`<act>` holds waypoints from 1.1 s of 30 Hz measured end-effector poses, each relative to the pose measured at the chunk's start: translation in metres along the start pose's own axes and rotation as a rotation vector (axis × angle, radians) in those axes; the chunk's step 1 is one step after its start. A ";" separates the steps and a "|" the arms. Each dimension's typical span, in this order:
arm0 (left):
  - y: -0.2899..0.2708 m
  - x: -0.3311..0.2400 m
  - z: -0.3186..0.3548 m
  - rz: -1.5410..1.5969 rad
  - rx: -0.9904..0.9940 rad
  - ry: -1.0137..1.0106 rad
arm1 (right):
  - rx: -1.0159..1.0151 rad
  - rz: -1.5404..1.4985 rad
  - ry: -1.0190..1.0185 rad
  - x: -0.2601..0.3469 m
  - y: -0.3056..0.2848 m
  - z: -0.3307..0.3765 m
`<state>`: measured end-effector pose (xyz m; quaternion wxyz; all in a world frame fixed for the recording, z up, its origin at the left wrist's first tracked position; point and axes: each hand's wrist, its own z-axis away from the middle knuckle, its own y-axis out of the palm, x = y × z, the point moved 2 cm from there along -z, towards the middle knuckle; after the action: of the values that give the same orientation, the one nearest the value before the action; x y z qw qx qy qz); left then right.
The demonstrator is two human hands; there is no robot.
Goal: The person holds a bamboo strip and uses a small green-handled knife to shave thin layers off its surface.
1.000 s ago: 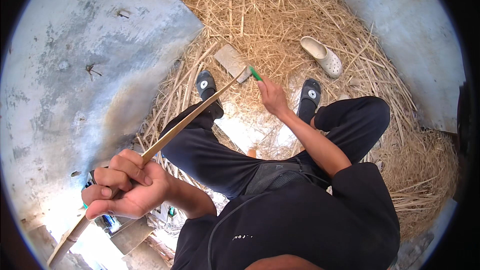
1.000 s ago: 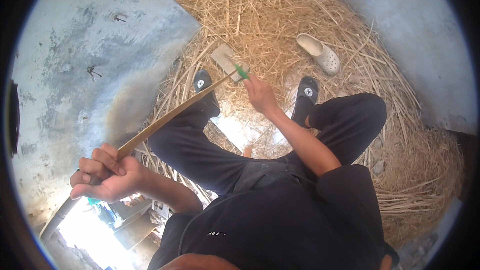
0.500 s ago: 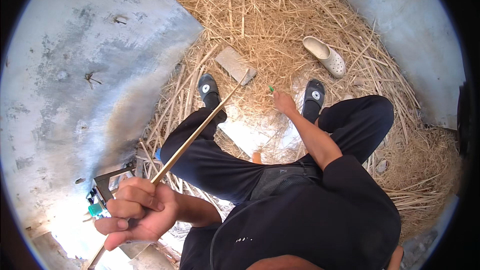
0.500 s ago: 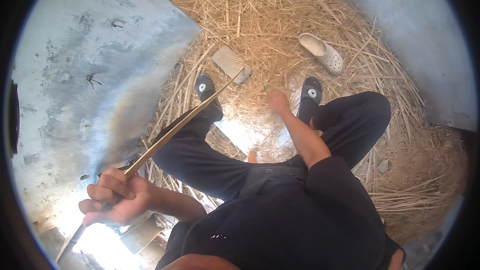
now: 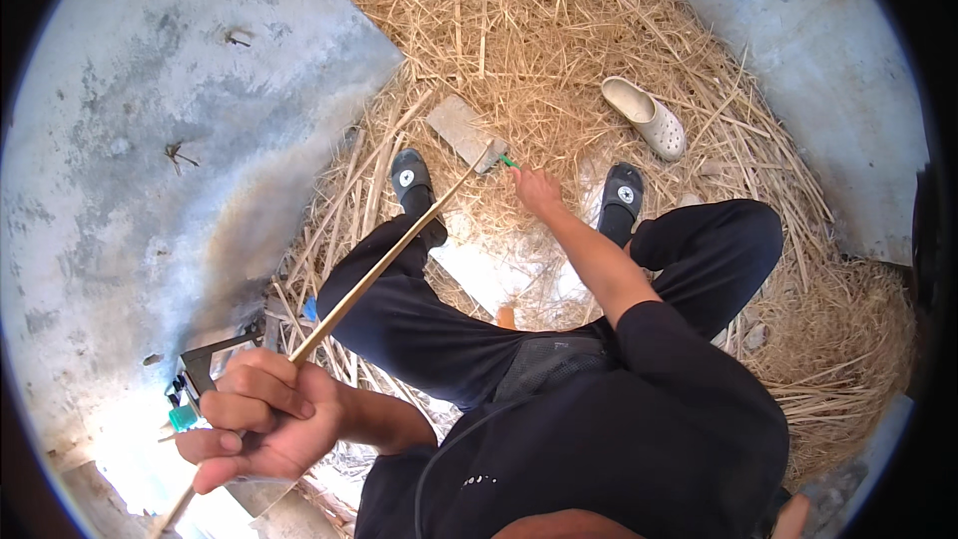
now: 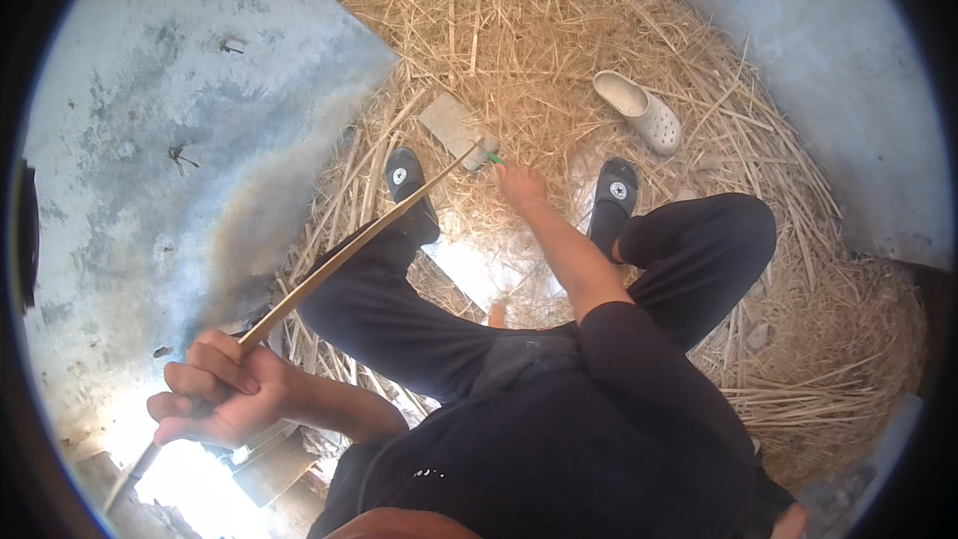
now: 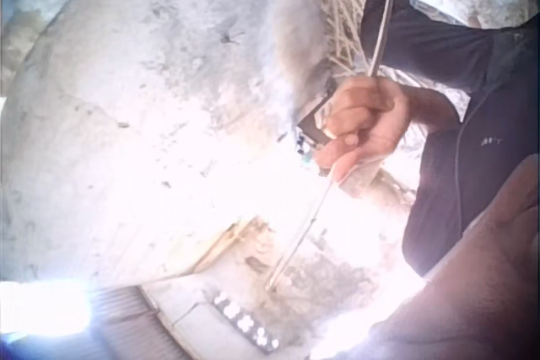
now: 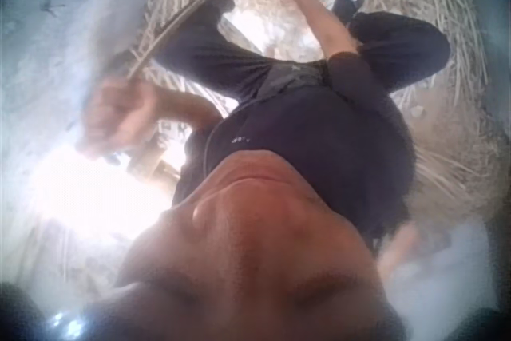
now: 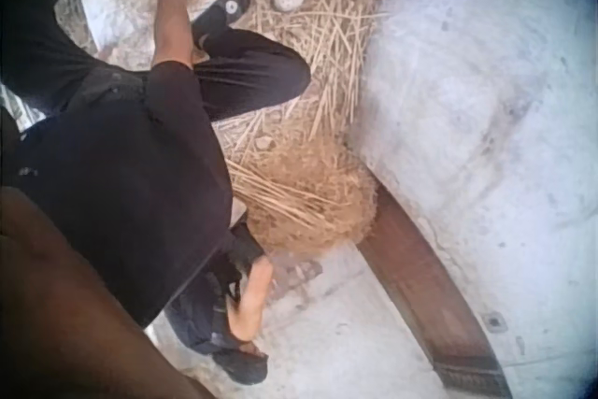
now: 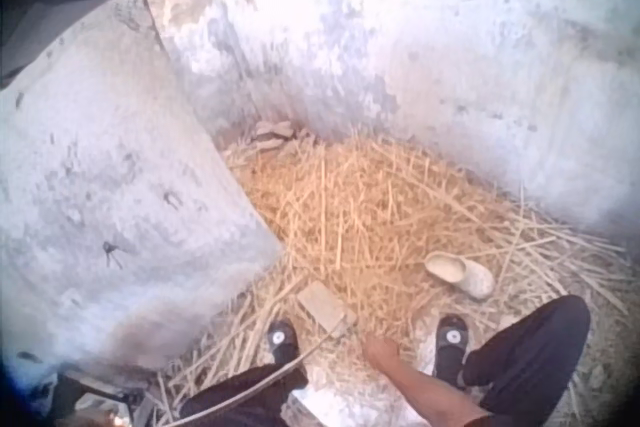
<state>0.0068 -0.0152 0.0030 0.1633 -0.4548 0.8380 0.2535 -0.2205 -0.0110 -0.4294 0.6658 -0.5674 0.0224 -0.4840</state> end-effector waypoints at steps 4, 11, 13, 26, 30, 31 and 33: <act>-0.005 0.000 0.003 0.006 -0.002 0.008 | 0.048 -0.084 -0.005 0.012 -0.009 0.008; -0.007 0.001 0.003 -0.003 -0.032 0.009 | 0.007 0.112 -0.282 0.006 0.009 0.015; -0.005 -0.003 0.003 -0.092 -0.057 0.003 | -0.154 0.176 -0.245 -0.009 0.036 0.010; -0.007 0.000 -0.002 -0.040 -0.059 -0.010 | 0.046 -1.559 0.515 -0.040 0.051 -0.015; -0.007 -0.001 0.002 -0.042 -0.061 -0.011 | -0.392 -0.596 -0.133 -0.015 0.022 -0.009; -0.009 -0.002 0.003 -0.053 -0.061 -0.006 | -0.314 -0.543 -0.174 0.001 0.014 0.001; -0.008 -0.002 0.002 -0.049 -0.042 -0.005 | -0.072 -0.379 -0.187 0.029 -0.009 0.019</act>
<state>0.0147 -0.0163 0.0000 0.1619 -0.4778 0.8207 0.2684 -0.1998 -0.0154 -0.4011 0.5414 -0.6274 -0.1291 -0.5446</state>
